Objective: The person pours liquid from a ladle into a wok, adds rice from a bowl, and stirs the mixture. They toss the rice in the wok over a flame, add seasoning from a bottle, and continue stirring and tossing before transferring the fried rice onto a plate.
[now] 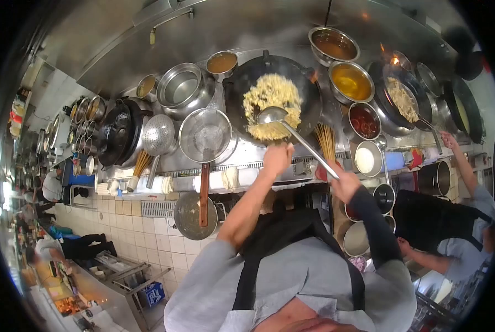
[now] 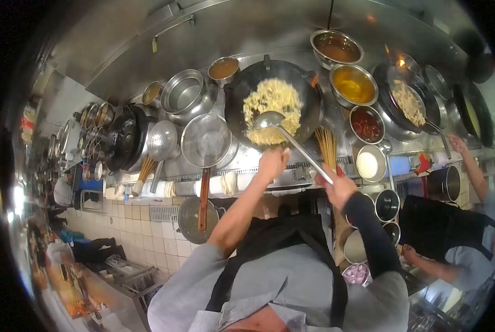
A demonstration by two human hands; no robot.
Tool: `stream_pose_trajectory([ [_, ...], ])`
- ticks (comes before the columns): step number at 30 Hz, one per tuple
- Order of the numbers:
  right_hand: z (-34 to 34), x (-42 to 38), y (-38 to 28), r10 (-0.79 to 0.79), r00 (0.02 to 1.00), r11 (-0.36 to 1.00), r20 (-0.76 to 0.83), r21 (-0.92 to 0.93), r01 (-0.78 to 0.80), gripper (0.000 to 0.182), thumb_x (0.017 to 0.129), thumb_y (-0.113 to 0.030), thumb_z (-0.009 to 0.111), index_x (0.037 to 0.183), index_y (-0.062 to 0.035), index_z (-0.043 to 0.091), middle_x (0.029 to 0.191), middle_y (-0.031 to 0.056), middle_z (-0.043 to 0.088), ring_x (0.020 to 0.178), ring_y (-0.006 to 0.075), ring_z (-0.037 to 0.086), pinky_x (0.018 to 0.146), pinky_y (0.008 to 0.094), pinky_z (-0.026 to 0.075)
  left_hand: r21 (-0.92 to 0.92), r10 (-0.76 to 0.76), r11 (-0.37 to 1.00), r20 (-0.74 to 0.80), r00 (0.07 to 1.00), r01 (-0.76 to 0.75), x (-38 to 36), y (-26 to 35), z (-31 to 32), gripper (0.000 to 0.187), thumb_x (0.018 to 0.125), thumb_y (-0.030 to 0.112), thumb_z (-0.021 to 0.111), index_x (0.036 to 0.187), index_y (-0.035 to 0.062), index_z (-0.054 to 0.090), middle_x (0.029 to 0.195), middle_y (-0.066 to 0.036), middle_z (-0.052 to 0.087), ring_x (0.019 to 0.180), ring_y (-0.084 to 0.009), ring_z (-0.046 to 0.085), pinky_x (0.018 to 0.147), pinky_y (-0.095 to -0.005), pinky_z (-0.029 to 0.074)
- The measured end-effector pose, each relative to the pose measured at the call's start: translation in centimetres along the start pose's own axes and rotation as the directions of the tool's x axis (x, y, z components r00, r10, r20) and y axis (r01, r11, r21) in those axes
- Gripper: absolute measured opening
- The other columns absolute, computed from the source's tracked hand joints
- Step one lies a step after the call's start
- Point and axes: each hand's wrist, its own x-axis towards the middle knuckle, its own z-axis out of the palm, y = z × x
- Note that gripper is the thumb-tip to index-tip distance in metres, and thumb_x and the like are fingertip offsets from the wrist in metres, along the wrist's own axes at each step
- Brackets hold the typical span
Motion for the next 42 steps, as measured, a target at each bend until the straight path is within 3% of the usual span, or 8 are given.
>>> stream_pose_trajectory([
  [6,-14.5,-5.5,-3.6,0.296,0.755,0.642,0.586,0.463,-0.611,0.065,0.102,-0.004,0.054,0.163,-0.0199,0.038,0.072,-0.0013,0.052,0.049,0.0046,0.046,0.044,0.0224,0.035,-0.169,0.194,0.959,-0.188,0.963,-0.227,-5.2,3.9,-8.7,0.035,0.1,0.032,0.064,0.088,-0.0001,0.064,0.086,-0.024,0.068,0.088,-0.0476,0.065,0.079,-0.0539,0.05],
  [13,1.7,4.2,5.3,0.097,0.987,0.982,-0.131,0.171,-0.074,0.051,0.096,-0.018,0.063,0.144,-0.0039,0.055,0.113,0.0311,0.069,0.106,0.0468,0.067,0.092,0.0446,0.054,0.143,0.245,0.955,0.105,0.964,-0.259,-8.9,-2.1,6.4,0.043,0.107,0.03,0.049,0.139,0.0031,0.058,0.108,-0.017,0.068,0.088,-0.0403,0.066,0.081,-0.0529,0.053],
  [15,-2.0,2.7,-1.5,0.296,0.952,0.927,0.076,0.218,-0.306,0.055,0.096,-0.018,0.064,0.148,-0.0022,0.051,0.111,0.0293,0.07,0.1,0.0425,0.069,0.091,0.0426,0.054,-0.023,0.249,0.968,0.182,0.951,-0.249,-13.0,-2.9,7.0,0.038,0.105,0.032,0.055,0.127,0.0023,0.062,0.096,-0.02,0.07,0.082,-0.0449,0.068,0.076,-0.0572,0.055],
  [18,-3.0,-1.1,3.0,-0.117,0.991,0.976,-0.067,0.177,0.127,0.054,0.097,-0.009,0.062,0.15,-0.0065,0.052,0.106,0.0167,0.073,0.085,0.0313,0.07,0.08,0.0398,0.055,-0.011,0.229,0.973,0.176,0.957,-0.231,-14.4,1.9,-0.7,0.031,0.1,0.034,0.062,0.109,0.0045,0.062,0.086,-0.019,0.067,0.075,-0.0459,0.067,0.07,-0.058,0.055],
  [21,-12.3,-4.0,-1.0,0.232,0.872,0.802,0.43,0.423,-0.422,0.053,0.097,-0.001,0.059,0.15,-0.0082,0.054,0.096,0.006,0.071,0.073,0.0139,0.066,0.064,0.0305,0.052,-0.068,0.283,0.955,-0.075,0.956,-0.288,-8.9,4.7,-8.7,0.026,0.099,0.03,0.063,0.094,0.0045,0.062,0.081,-0.019,0.063,0.085,-0.0445,0.064,0.074,-0.0558,0.052],
  [26,-3.1,6.1,3.6,0.108,0.992,0.992,0.07,0.05,-0.112,0.039,0.095,-0.024,0.066,0.126,-0.0006,0.066,0.098,0.0298,0.07,0.09,0.0434,0.07,0.081,0.0459,0.055,-0.083,0.089,0.993,0.015,0.996,-0.087,-3.6,0.7,0.9,0.035,0.105,0.034,0.053,0.101,0.001,0.063,0.095,-0.029,0.069,0.093,-0.0489,0.065,0.083,-0.0582,0.052],
  [32,5.9,1.8,1.8,0.072,0.943,0.932,-0.326,0.357,0.053,0.053,0.104,-0.018,0.059,0.153,-0.0028,0.046,0.109,0.0162,0.074,0.093,0.023,0.074,0.086,0.0348,0.056,-0.046,0.192,0.981,0.132,0.972,-0.188,-8.9,-0.9,0.9,0.031,0.106,0.033,0.052,0.108,0.0043,0.064,0.089,-0.025,0.069,0.091,-0.0458,0.066,0.081,-0.057,0.053],
  [42,12.7,-5.7,6.5,0.213,0.952,0.966,-0.219,-0.096,-0.239,0.069,0.098,-0.02,0.062,0.162,-0.0194,0.036,0.087,0.0258,0.07,0.077,0.0458,0.069,0.068,0.0567,0.052,-0.085,0.181,0.98,-0.022,0.983,-0.182,-0.1,-1.4,-2.4,0.035,0.105,0.035,0.053,0.095,0.0031,0.063,0.092,-0.02,0.072,0.095,-0.0423,0.065,0.088,-0.0524,0.05],
])
